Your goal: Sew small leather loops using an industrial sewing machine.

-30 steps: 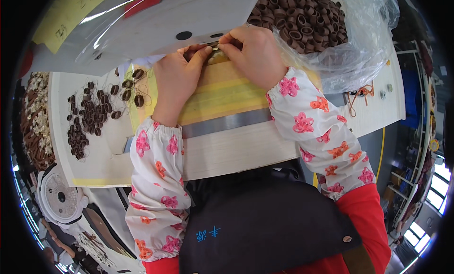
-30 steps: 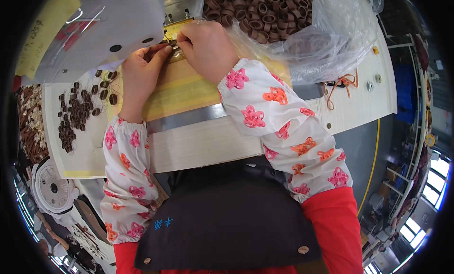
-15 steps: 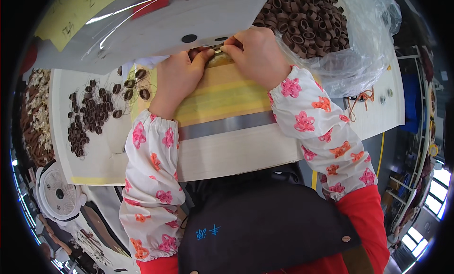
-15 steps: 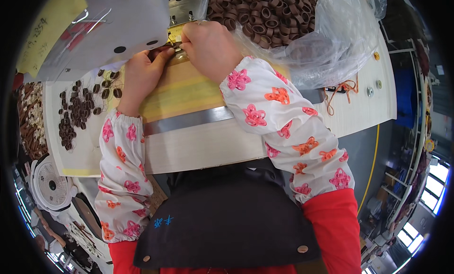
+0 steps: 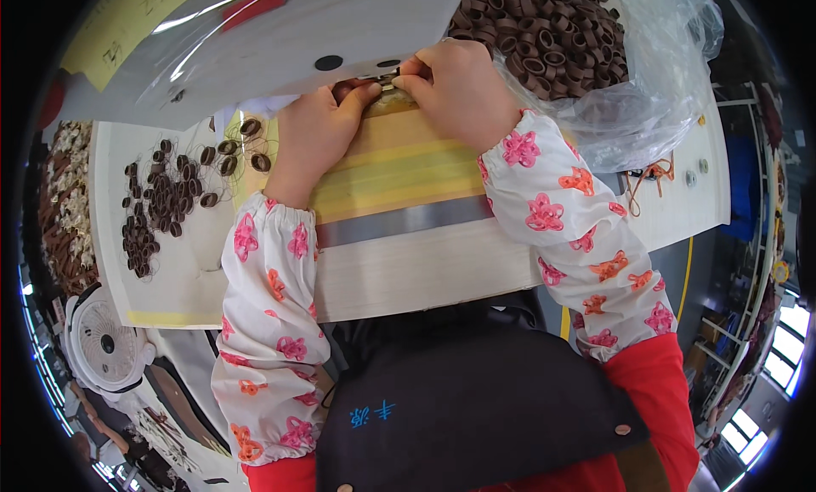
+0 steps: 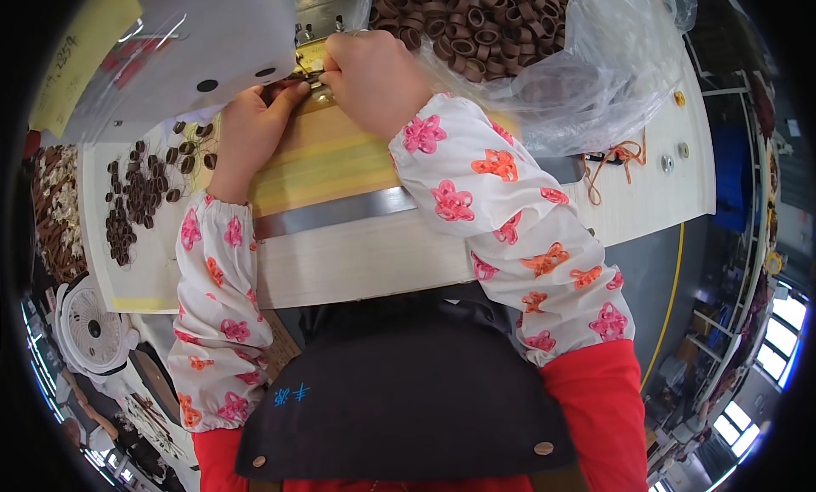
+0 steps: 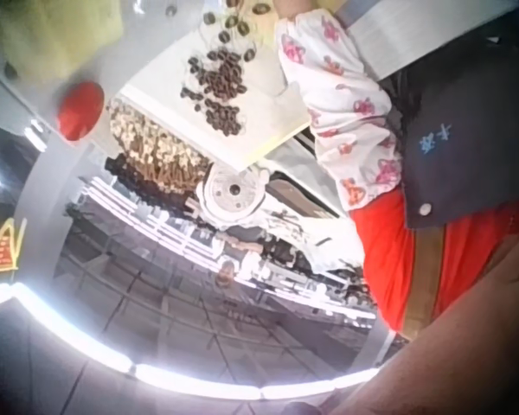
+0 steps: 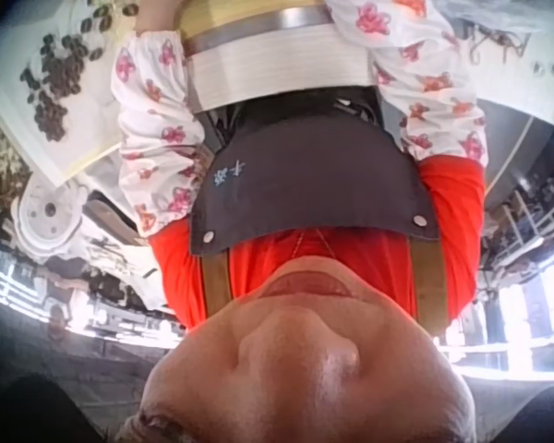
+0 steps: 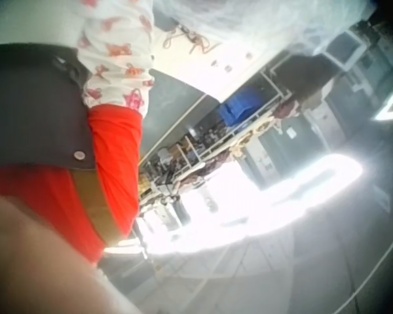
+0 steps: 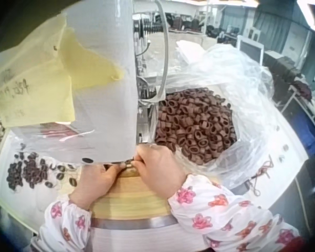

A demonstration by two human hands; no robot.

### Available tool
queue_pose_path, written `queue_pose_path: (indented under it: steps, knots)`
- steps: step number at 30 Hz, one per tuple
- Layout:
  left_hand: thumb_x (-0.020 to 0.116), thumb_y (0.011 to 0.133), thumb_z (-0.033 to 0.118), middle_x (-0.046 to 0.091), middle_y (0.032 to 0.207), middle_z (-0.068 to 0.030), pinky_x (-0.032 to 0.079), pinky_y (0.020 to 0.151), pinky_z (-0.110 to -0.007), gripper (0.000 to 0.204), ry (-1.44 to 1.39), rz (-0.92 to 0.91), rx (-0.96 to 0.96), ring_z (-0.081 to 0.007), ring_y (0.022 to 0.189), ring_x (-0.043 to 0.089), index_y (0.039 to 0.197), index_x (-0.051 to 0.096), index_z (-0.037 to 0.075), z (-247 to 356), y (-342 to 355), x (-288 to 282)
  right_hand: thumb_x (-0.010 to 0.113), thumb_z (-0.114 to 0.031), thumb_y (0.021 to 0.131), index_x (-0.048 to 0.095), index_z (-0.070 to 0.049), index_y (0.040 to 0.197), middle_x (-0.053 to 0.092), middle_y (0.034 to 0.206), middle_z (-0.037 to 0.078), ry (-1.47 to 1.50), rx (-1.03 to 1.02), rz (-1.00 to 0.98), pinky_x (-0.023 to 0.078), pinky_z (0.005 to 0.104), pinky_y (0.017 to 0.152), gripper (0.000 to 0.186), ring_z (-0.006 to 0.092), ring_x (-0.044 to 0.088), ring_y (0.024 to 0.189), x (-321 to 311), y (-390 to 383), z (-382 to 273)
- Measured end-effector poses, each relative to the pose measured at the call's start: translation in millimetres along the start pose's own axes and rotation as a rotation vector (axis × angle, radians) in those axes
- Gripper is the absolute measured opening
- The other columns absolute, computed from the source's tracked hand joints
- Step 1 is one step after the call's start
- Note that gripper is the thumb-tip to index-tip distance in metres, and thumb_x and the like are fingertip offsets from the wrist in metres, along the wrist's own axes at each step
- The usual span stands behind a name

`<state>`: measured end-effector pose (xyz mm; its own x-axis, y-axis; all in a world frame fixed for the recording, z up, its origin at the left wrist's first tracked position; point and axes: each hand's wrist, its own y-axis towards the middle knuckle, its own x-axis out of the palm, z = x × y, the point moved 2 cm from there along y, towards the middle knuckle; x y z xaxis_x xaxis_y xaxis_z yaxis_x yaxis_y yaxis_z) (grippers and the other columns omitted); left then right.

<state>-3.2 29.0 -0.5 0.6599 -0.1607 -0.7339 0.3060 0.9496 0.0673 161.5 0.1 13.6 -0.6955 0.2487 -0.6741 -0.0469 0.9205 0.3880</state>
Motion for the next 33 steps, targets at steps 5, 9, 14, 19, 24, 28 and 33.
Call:
queue_pose_path:
  steps: [5,9,14,19,24,28,33]
  knots:
    - [0.059,0.078,0.039,0.063,0.066,-0.0048,0.045,0.055,-0.029,0.031,-0.005,-0.019,-0.035,-0.0196,0.058,0.059,0.086,0.067,0.01,1.5,-1.5,-1.9,0.065,-0.007,0.068,0.061,0.004,0.073,0.058,0.062,0.015,0.001,-0.022,0.018,0.046,0.0316,0.054,0.013,0.0269,0.058,0.057,4.0,-0.4,3.8]
    - [0.058,0.078,0.038,0.063,0.066,-0.0048,0.045,0.055,-0.028,0.031,-0.023,-0.023,-0.014,-0.0189,0.057,0.059,0.087,0.067,0.01,4.2,-0.1,0.7,0.064,-0.005,0.068,0.058,0.002,0.073,0.059,0.064,0.014,0.036,-0.013,0.007,0.046,0.0323,0.054,0.011,0.0266,0.059,0.058,5.0,-2.4,6.3]
    - [0.059,0.078,0.033,0.062,0.065,-0.0059,0.045,0.055,-0.028,0.026,-0.016,0.05,0.082,-0.0195,0.057,0.06,0.087,0.065,0.01,5.4,0.1,-1.7,0.064,-0.006,0.069,0.056,0.001,0.074,0.059,0.064,0.013,-0.012,-0.046,0.033,0.045,0.032,0.053,0.012,0.0254,0.058,0.058,5.4,-2.9,8.4]
    - [0.054,0.081,0.017,0.059,0.062,-0.0106,0.044,0.053,-0.034,0.013,0.265,0.179,0.355,-0.027,0.055,0.056,0.088,0.062,0.009,6.2,-21.3,-9.3,0.066,-0.011,0.072,0.057,0.001,0.08,0.06,0.065,0.012,0.072,0.052,0.08,0.046,0.0307,0.052,0.017,0.0224,0.06,0.058,2.5,-20.2,-9.2]
    - [0.052,0.079,0.008,0.055,0.057,-0.012,0.039,0.053,-0.038,0.016,0.017,0.056,0.384,-0.0311,0.051,0.05,0.091,0.063,0.01,32.3,-62.1,2.2,0.066,-0.012,0.077,0.057,0.004,0.088,0.062,0.068,0.01,0.461,0.472,-0.194,0.047,0.0235,0.05,0.021,0.0134,0.06,0.057,0.0,-23.2,-15.6]
    - [0.051,0.084,0.008,0.055,0.059,-0.009,0.04,0.053,-0.028,0.02,-0.04,-0.021,0.374,-0.0184,0.054,0.049,0.101,0.061,0.006,32.6,-68.3,-5.0,0.062,-0.008,0.078,0.056,0.004,0.088,0.06,0.069,0.007,0.571,0.466,-0.261,0.045,0.0202,0.05,0.017,0.0105,0.058,0.057,-2.2,-27.4,-16.6]
    - [0.055,0.083,0.013,0.059,0.069,-0.0092,0.044,0.063,-0.029,0.016,-0.27,0.128,0.4,-0.022,0.062,0.057,0.094,0.063,0.005,32.4,-40.2,-12.7,0.059,-0.005,0.078,0.056,0.004,0.085,0.058,0.068,0.004,0.498,0.235,-0.216,0.043,0.0203,0.051,0.012,0.0081,0.054,0.056,-5.8,-62.5,-32.5]
